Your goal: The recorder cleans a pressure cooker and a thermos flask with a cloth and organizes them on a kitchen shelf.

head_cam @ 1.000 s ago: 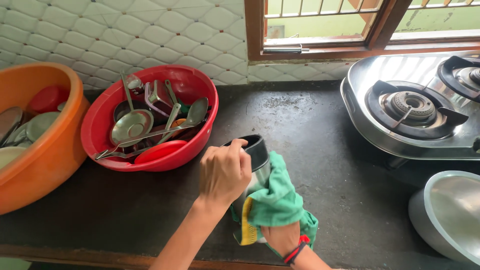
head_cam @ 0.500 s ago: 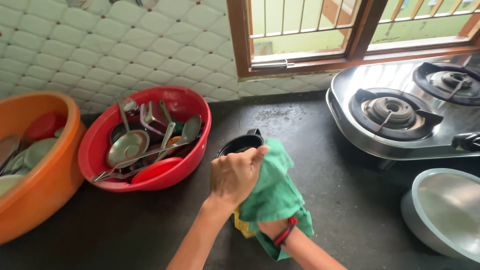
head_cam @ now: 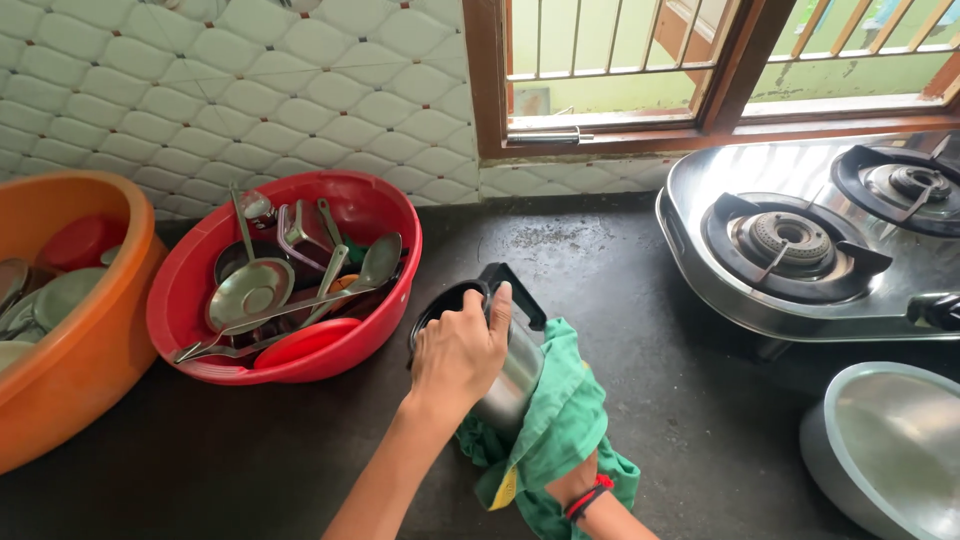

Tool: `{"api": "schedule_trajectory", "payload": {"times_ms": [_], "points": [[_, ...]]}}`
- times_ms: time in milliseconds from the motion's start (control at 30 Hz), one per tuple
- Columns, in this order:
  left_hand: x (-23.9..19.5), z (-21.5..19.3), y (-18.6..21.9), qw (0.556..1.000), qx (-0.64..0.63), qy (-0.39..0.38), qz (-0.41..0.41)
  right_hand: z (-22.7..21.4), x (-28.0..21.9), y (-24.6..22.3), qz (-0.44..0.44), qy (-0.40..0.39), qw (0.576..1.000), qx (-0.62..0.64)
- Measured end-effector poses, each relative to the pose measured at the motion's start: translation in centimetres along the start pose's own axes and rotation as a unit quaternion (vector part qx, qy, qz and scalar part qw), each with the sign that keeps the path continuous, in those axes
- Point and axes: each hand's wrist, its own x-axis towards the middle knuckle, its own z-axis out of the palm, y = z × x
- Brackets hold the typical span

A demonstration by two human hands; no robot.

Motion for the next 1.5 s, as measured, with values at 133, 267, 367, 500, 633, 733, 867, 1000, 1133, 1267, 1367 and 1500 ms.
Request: {"api": "schedule_trajectory", "payload": {"times_ms": [133, 267, 367, 500, 633, 733, 867, 1000, 1133, 1267, 1367, 1500], "points": [[-0.3, -0.2, 1.1, 0.997, -0.059, -0.037, -0.021, 2.2, 1.2, -1.1, 0.064, -0.042, 0.997, 0.014], [-2.3, -0.1, 3.1, 0.995, -0.084, -0.053, -0.002, 4.4, 1.2, 0.6, -0.094, -0.055, 0.992, 0.064], [-2.1, 0.1, 3.3, 0.995, -0.08, -0.052, 0.007, 4.8, 1.0, 1.4, 0.007, -0.07, 0.986, 0.151], [-2.1, 0.1, 2.5, 0.996, -0.076, -0.05, 0.015, 3.8, 0.5, 1.8, 0.061, -0.019, 0.991, 0.114], [-2.0, 0.4, 1.4, 0.997, -0.064, -0.005, 0.031, 1.7, -0.8, 2.3, 0.049, 0.005, 0.996, 0.068], [-1.8, 1.0, 1.0, 0.996, -0.063, 0.034, 0.046, -0.1, -2.1, 2.5, -0.007, 0.018, 1.0, 0.008], [-1.5, 0.9, 0.5, 0.996, -0.061, 0.05, 0.044, -0.3, -2.1, 2.0, -0.06, 0.029, 0.998, -0.016], [-2.4, 0.8, 0.5, 0.996, -0.063, 0.041, 0.043, 2.6, 1.6, 0.3, -0.084, 0.023, 0.994, 0.07], [-3.0, 0.4, 0.1, 0.995, -0.07, 0.04, 0.057, 6.4, 1.4, 1.9, 0.139, 0.034, 0.961, 0.237], [-4.1, 0.3, -0.4, 0.993, -0.084, 0.056, 0.069, 3.4, -0.1, -0.1, -0.012, 0.005, 1.0, -0.029], [-4.4, 0.0, -1.2, 0.991, -0.087, 0.069, 0.077, 1.5, -3.4, 1.5, -0.048, -0.013, 0.99, -0.129], [-4.3, 0.1, -1.5, 0.989, -0.078, 0.081, 0.097, 0.3, -7.0, 3.9, -0.038, 0.011, 0.998, -0.044]]}}
